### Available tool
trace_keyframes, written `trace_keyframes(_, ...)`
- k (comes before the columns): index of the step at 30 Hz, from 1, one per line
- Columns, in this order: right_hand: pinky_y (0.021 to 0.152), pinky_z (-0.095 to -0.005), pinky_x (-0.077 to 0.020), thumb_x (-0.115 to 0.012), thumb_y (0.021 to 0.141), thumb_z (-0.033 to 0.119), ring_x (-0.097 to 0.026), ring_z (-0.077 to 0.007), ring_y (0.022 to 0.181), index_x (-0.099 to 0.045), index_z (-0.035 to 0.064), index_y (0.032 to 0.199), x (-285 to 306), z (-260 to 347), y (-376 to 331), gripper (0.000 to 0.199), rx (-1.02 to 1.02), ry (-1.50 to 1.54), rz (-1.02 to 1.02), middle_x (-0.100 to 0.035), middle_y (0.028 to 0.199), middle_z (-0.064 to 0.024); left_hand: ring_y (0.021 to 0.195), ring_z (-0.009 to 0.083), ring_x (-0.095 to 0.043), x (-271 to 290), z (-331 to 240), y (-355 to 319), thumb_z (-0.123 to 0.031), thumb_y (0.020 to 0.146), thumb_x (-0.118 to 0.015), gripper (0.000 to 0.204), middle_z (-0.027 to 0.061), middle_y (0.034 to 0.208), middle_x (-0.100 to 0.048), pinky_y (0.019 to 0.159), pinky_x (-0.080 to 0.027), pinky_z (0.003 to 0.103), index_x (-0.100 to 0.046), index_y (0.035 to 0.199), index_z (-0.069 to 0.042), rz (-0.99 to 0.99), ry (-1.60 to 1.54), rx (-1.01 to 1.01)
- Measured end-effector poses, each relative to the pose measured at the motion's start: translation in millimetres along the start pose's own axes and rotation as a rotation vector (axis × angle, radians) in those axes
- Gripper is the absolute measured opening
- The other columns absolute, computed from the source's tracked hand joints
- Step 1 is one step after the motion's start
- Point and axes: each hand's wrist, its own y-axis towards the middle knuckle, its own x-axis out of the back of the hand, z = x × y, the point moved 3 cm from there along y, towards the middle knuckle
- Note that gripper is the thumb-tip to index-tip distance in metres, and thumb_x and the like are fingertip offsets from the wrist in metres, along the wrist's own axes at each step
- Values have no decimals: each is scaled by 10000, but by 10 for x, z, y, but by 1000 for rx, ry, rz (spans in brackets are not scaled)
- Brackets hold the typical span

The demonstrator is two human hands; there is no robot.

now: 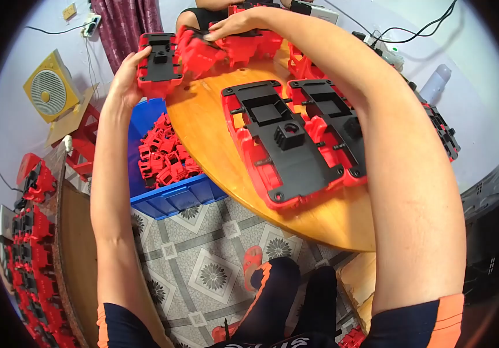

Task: The person assembles toy cars by attaching black plastic bases onto red plastic toy car bodies by hand, then places the assembled toy cars on a table.

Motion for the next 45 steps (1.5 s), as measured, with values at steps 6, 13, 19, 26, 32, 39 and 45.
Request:
trace_keyframes(6,1132,-465,-248,-706,687,701,-409,-324,1357,-468,129,1431,-44,-329,166,969,-16,12,-84,-500,1414,-172,1006,253,-651,-297,-43,281,-287,926,-633,452,151,1151,-640,852,-551,456,-503,1266,-20,327,212,252)
trace_keyframes(13,1163,-460,-219,-534,795,762,-279,-322,1430,-350,237,1505,159,-128,-262,902,-196,-126,95,-299,1560,-141,1005,253,-648,-433,153,139,-359,950,-573,387,128,1119,-663,935,-506,508,-577,1182,-49,163,60,260)
trace_keyframes(19,909,-451,-476,-403,857,757,-595,-342,1072,-685,46,1137,237,581,-460,815,0,-463,-194,-637,1141,-216,1036,268,-637,-170,134,57,-332,965,-556,366,140,1132,-657,933,-501,547,-564,1201,-52,27,-112,164)
trace_keyframes(26,857,-495,-475,-849,616,429,-629,-362,1021,-568,16,1115,-57,751,-273,706,125,-382,-350,-668,994,-171,971,281,-667,-63,141,15,-316,1005,-466,329,126,1107,-654,825,-554,556,-552,1204,-69,-75,-135,128)
trace_keyframes(32,762,-434,-556,-712,685,20,-659,-345,972,-571,-22,1054,-114,801,-398,398,199,-774,-496,-645,1004,-210,923,268,-663,-322,203,288,-206,958,-555,329,168,1091,-643,831,-567,462,-539,1184,33,-99,-240,28)
trace_keyframes(39,744,-415,-560,-771,645,101,-649,-349,939,-612,-16,977,-144,901,-485,387,89,-833,-439,-633,994,-196,970,301,-664,-681,464,479,-219,942,-575,446,193,1174,-622,866,-550,503,-472,1280,53,-164,-259,60)
trace_keyframes(45,672,-391,-537,-783,692,247,-684,-312,817,-678,-18,986,292,422,-782,410,137,-452,-357,-702,870,-167,1029,297,-650,-1012,702,543,-364,964,-547,513,170,1241,-603,896,-522,533,-461,1320,-4,-20,-147,154)
